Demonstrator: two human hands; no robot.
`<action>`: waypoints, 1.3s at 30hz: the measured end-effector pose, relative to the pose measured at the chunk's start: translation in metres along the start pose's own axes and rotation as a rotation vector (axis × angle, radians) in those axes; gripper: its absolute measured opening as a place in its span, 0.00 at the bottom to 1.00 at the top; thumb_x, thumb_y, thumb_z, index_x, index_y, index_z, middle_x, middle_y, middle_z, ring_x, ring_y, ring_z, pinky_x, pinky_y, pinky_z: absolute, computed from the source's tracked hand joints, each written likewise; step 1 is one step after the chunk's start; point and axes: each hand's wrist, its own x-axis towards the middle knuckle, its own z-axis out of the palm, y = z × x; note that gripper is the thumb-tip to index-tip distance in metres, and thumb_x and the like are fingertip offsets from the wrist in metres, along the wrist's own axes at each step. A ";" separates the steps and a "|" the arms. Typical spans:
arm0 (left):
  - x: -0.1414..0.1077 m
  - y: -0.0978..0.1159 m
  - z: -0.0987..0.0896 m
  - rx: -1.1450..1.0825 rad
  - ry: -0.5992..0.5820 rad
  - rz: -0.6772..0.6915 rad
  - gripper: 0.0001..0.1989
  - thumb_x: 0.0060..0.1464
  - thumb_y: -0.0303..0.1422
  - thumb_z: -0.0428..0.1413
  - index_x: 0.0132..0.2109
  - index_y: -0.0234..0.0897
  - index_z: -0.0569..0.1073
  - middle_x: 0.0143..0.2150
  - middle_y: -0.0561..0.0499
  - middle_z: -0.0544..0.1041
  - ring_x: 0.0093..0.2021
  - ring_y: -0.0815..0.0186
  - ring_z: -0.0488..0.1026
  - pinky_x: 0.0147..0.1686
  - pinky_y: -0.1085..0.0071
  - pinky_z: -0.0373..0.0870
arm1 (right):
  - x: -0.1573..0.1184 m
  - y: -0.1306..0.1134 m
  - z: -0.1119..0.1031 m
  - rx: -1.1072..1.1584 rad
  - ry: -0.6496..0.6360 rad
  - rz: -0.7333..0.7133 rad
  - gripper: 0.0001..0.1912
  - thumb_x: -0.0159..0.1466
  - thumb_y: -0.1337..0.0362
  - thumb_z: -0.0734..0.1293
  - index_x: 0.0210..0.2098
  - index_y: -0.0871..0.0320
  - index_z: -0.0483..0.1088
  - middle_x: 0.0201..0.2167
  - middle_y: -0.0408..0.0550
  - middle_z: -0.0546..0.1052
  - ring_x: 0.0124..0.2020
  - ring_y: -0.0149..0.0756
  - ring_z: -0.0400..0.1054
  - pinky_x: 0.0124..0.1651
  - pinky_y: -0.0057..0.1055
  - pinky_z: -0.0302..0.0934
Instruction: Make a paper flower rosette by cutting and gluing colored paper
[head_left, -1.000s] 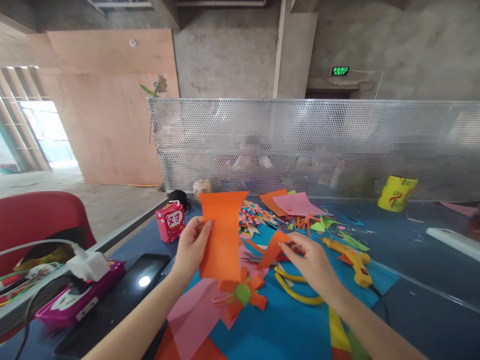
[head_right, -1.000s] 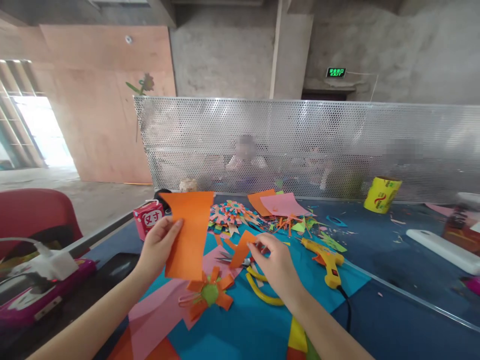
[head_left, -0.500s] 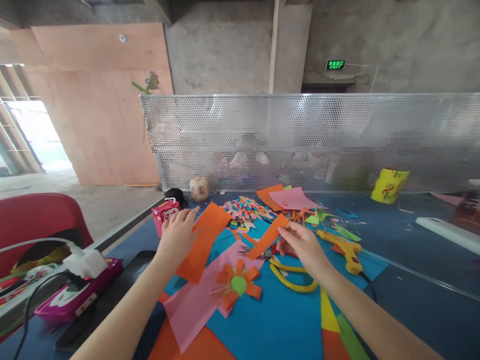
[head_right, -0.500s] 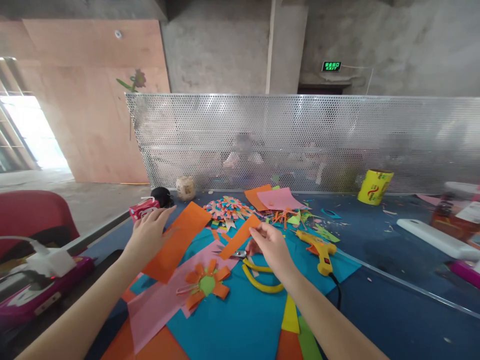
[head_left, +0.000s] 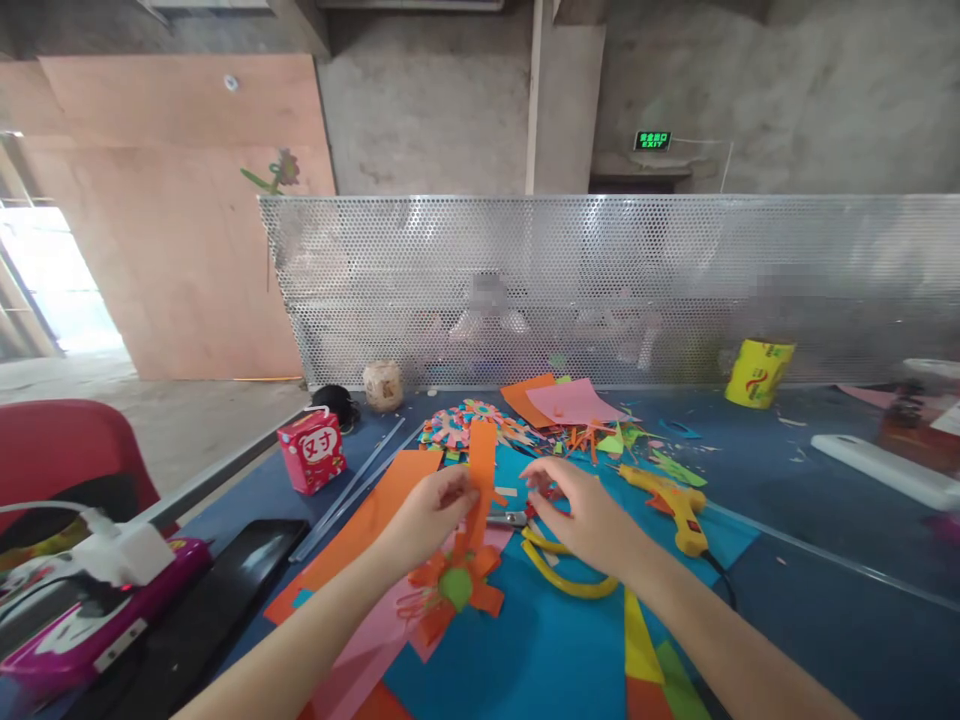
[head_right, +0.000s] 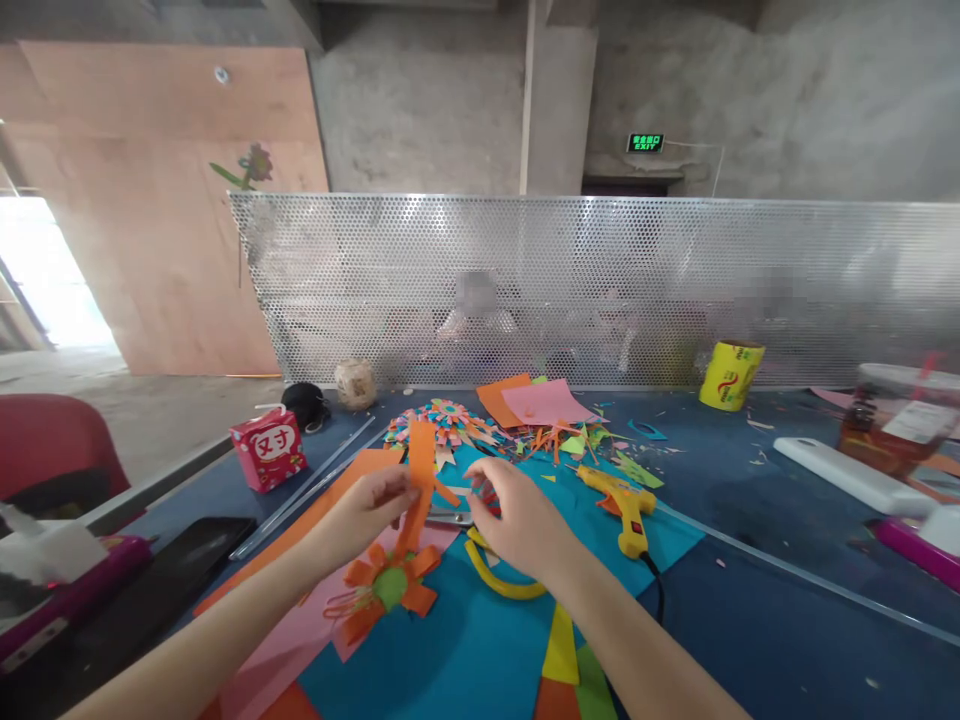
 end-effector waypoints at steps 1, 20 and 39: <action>0.001 -0.004 -0.003 -0.024 0.026 -0.014 0.09 0.51 0.35 0.48 0.27 0.35 0.64 0.22 0.56 0.64 0.23 0.72 0.64 0.24 0.74 0.62 | -0.002 0.001 -0.003 -0.099 -0.030 0.013 0.10 0.54 0.68 0.61 0.37 0.56 0.64 0.40 0.52 0.70 0.43 0.45 0.64 0.45 0.41 0.57; -0.005 0.002 -0.028 -0.264 0.331 -0.090 0.08 0.40 0.29 0.56 0.31 0.35 0.77 0.23 0.53 0.73 0.16 0.73 0.62 0.18 0.74 0.59 | -0.006 0.018 -0.004 -0.667 -0.320 0.105 0.20 0.44 0.81 0.60 0.36 0.63 0.67 0.36 0.56 0.72 0.40 0.48 0.65 0.35 0.33 0.56; -0.006 0.009 -0.029 -0.622 0.286 -0.057 0.07 0.38 0.32 0.60 0.23 0.33 0.71 0.20 0.54 0.70 0.21 0.74 0.65 0.24 0.75 0.63 | 0.003 0.010 0.003 0.108 0.159 0.023 0.12 0.57 0.55 0.61 0.27 0.52 0.53 0.32 0.46 0.70 0.27 0.36 0.67 0.32 0.35 0.63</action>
